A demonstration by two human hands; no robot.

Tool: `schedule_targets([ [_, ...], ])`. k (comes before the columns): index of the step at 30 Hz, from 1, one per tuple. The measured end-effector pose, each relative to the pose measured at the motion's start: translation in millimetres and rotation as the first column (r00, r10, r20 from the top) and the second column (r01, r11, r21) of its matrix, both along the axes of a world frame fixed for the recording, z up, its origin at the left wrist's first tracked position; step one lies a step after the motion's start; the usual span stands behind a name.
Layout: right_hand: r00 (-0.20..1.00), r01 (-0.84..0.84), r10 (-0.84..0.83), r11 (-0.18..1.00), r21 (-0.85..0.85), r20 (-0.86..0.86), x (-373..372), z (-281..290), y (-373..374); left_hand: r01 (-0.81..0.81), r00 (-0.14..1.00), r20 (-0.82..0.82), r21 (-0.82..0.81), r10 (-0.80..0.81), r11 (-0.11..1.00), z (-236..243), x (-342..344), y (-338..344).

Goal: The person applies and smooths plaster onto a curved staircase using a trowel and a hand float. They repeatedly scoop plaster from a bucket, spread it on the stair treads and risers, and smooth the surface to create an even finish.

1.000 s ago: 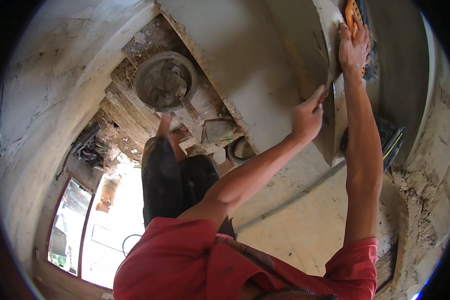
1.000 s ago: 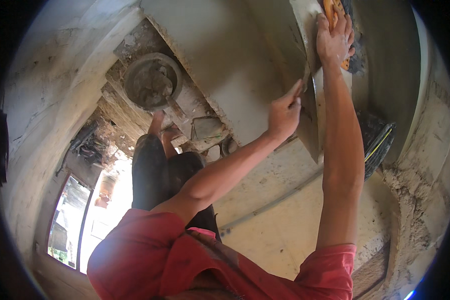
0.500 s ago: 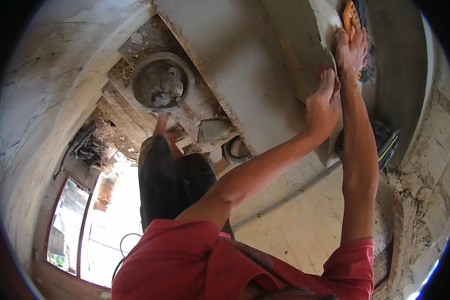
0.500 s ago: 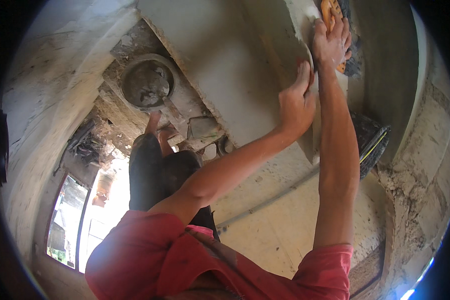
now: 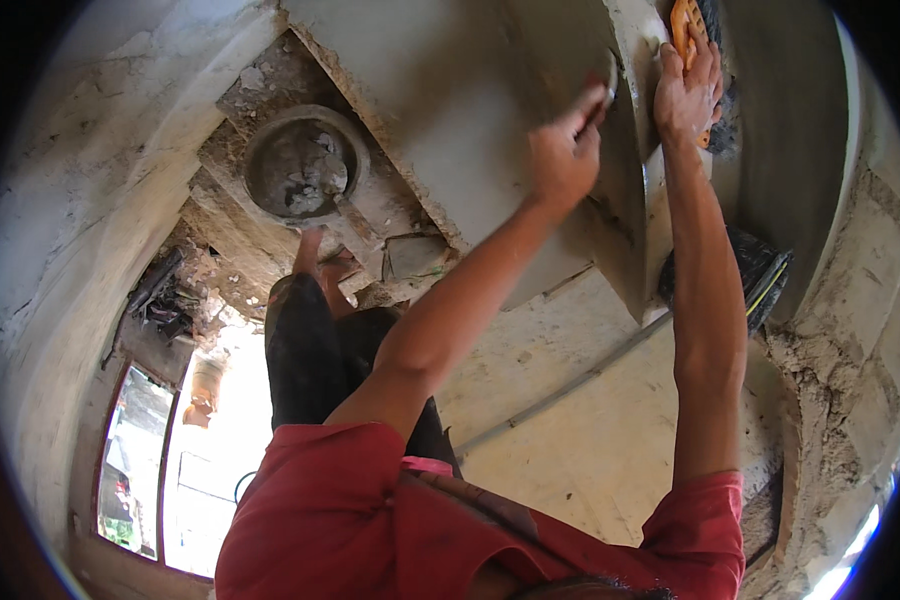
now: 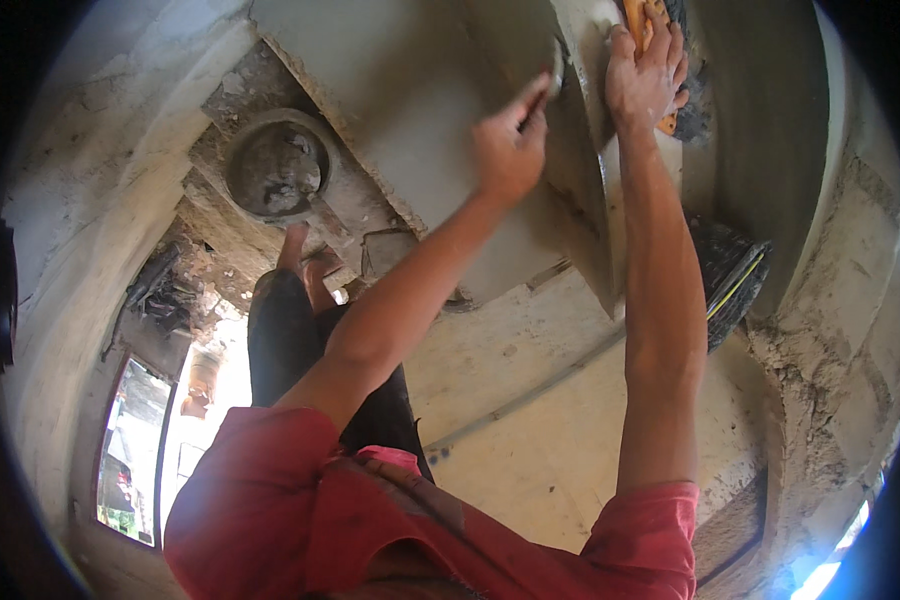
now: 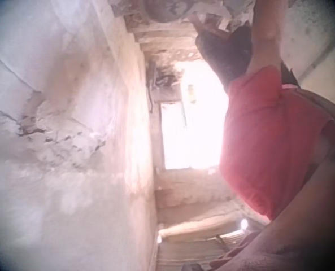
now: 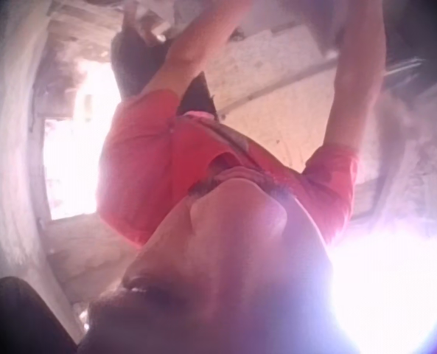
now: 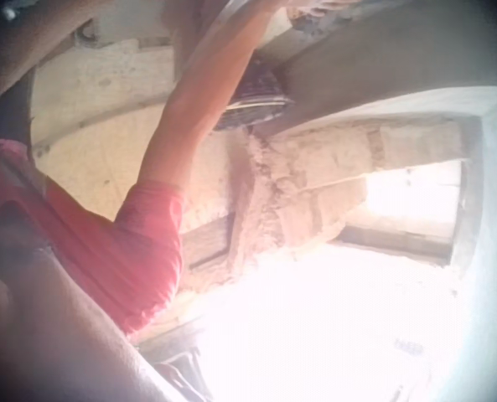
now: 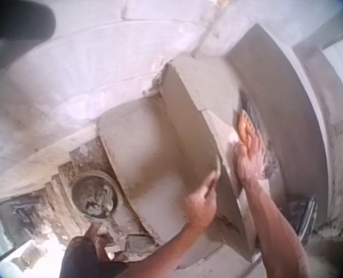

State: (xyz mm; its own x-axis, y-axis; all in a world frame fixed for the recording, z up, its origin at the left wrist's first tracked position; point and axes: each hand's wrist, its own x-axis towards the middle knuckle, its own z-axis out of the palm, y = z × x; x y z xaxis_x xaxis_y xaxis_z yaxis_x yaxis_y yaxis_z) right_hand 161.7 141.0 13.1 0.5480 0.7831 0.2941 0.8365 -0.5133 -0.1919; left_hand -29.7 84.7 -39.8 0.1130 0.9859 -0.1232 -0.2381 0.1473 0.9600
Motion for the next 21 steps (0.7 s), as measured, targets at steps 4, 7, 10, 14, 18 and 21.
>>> schedule_targets([
  [4, 1.000, -0.014, 0.014, 1.000, 0.003, -0.017, -2.7, 1.7, 0.7, 0.126, 0.991, 0.053, -0.027, -0.124, 0.992, 13.5, -2.0, -61.4],
  [7, 1.000, 0.028, -0.028, 0.999, -0.035, 0.000, -6.2, 3.5, 2.3, 0.226, 0.970, 0.107, -0.067, -0.218, 0.972, 27.2, -28.9, -99.4],
  [10, 1.000, 0.014, -0.014, 1.000, -0.009, -0.011, -6.1, 2.1, 2.4, 0.142, 0.988, 0.067, -0.103, -0.136, 0.984, 29.8, -42.3, -98.4],
  [14, 0.999, -0.023, 0.023, 1.000, -0.020, 0.036, 2.5, -1.7, 0.7, -0.182, 0.983, -0.029, -0.142, 0.180, 0.973, 20.7, -10.2, -35.6],
  [18, 0.994, -0.104, 0.104, 0.994, 0.026, 0.023, 8.5, -1.2, 0.6, -0.212, 0.974, -0.135, -0.262, 0.182, 0.942, 33.6, 32.6, 13.6],
  [21, 0.992, -0.118, 0.117, 0.993, 0.026, 0.041, 1.6, 1.0, 2.1, -0.158, 0.984, -0.126, -0.294, 0.125, 0.943, 58.9, 49.5, 10.9],
])
